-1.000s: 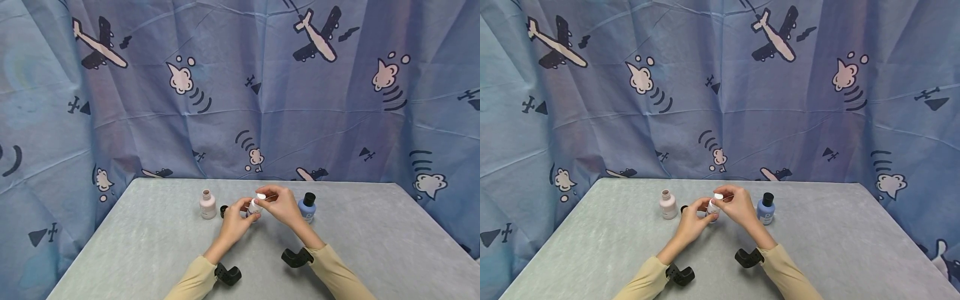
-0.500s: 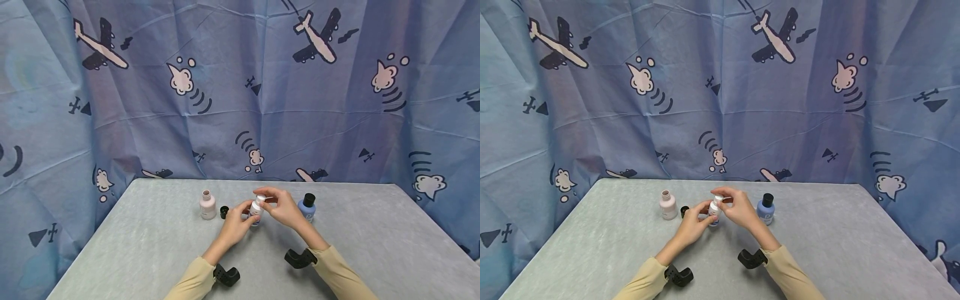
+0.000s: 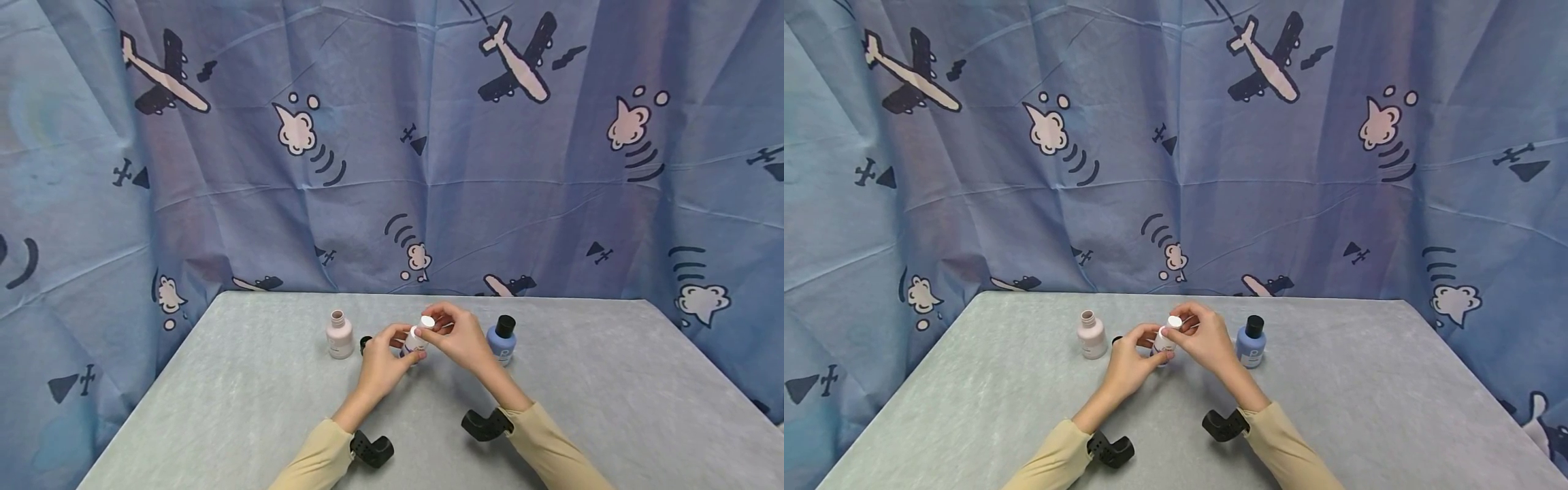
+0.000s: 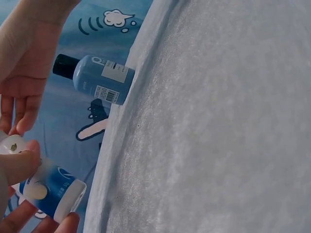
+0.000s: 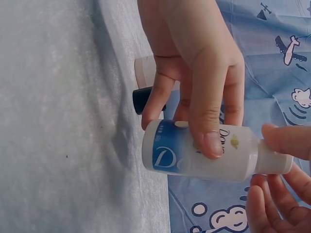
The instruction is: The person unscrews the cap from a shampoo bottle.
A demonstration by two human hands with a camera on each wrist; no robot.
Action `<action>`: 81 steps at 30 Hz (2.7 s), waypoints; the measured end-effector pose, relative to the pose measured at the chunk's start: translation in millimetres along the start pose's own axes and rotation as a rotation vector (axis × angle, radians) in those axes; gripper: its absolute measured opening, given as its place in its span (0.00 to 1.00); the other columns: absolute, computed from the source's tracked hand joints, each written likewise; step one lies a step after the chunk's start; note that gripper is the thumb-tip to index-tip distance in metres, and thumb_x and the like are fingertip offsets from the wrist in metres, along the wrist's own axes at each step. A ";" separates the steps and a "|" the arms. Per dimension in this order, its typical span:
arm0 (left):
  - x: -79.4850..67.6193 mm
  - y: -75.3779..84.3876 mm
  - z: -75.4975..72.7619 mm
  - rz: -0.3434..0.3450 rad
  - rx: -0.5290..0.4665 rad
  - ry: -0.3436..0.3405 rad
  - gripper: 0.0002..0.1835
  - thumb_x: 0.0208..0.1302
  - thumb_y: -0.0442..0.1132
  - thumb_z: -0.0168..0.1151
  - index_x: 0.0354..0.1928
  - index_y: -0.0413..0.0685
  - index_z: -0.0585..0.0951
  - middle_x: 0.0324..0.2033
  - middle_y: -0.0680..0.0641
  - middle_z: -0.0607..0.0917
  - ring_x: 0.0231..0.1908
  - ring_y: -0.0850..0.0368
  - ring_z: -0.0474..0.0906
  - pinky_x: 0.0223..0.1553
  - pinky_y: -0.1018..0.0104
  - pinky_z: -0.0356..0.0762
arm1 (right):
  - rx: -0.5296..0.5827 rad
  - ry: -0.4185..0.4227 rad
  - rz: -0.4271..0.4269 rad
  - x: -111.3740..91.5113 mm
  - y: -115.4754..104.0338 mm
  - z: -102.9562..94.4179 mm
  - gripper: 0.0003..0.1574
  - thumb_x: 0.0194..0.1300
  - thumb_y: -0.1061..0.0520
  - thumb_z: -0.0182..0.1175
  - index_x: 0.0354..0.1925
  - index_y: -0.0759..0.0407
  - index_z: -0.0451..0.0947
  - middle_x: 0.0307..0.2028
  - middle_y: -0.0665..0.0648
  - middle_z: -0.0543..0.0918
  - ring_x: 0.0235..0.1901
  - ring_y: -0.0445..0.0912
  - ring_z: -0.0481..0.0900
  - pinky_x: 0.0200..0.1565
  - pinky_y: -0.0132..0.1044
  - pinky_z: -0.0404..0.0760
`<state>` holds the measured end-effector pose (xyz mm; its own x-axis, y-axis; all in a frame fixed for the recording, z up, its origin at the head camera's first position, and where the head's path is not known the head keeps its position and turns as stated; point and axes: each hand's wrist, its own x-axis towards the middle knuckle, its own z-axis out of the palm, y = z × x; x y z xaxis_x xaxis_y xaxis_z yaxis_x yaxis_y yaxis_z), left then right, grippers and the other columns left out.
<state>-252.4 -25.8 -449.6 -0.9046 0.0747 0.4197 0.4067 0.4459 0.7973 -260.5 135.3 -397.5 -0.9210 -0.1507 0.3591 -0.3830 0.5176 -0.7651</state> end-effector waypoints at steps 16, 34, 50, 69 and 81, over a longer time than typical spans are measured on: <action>0.3 -0.3 2.1 0.040 -0.088 -0.111 0.22 0.60 0.35 0.66 0.57 0.41 0.77 0.48 0.40 0.84 0.44 0.48 0.83 0.38 0.72 0.81 | 0.038 -0.111 -0.202 1.0 3.7 -5.2 0.22 0.58 0.70 0.62 0.52 0.63 0.79 0.48 0.61 0.84 0.44 0.53 0.84 0.45 0.37 0.83; -1.7 2.6 0.7 -0.020 0.011 0.019 0.21 0.48 0.41 0.75 0.47 0.49 0.82 0.37 0.47 0.87 0.36 0.56 0.83 0.31 0.76 0.74 | 0.012 -0.029 -0.026 0.0 1.6 1.7 0.19 0.54 0.57 0.71 0.44 0.59 0.80 0.33 0.56 0.84 0.31 0.43 0.81 0.34 0.31 0.80; -2.7 -0.9 2.1 -0.013 -0.028 -0.028 0.21 0.53 0.39 0.72 0.50 0.46 0.81 0.39 0.45 0.87 0.37 0.55 0.83 0.31 0.76 0.78 | 0.038 -0.061 -0.157 -2.4 2.9 1.5 0.22 0.57 0.64 0.66 0.52 0.60 0.78 0.49 0.61 0.81 0.44 0.53 0.82 0.46 0.43 0.83; -2.3 -0.5 1.4 0.012 -0.019 -0.026 0.21 0.53 0.39 0.72 0.51 0.44 0.81 0.39 0.43 0.87 0.37 0.53 0.84 0.30 0.75 0.78 | 0.026 -0.021 -0.082 -1.2 3.1 1.7 0.21 0.54 0.63 0.69 0.48 0.62 0.79 0.43 0.60 0.85 0.36 0.48 0.84 0.39 0.35 0.83; -2.0 0.1 1.0 0.024 -0.019 -0.064 0.21 0.57 0.39 0.69 0.53 0.43 0.80 0.42 0.42 0.86 0.39 0.51 0.84 0.32 0.73 0.78 | 0.036 -0.033 -0.137 -0.7 3.7 0.3 0.22 0.56 0.68 0.66 0.50 0.62 0.79 0.48 0.64 0.82 0.39 0.52 0.84 0.43 0.41 0.84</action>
<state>-250.7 -24.9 -450.8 -0.9006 0.1420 0.4107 0.4301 0.4259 0.7960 -261.3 137.1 -400.7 -0.8615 -0.2460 0.4442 -0.5072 0.4595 -0.7291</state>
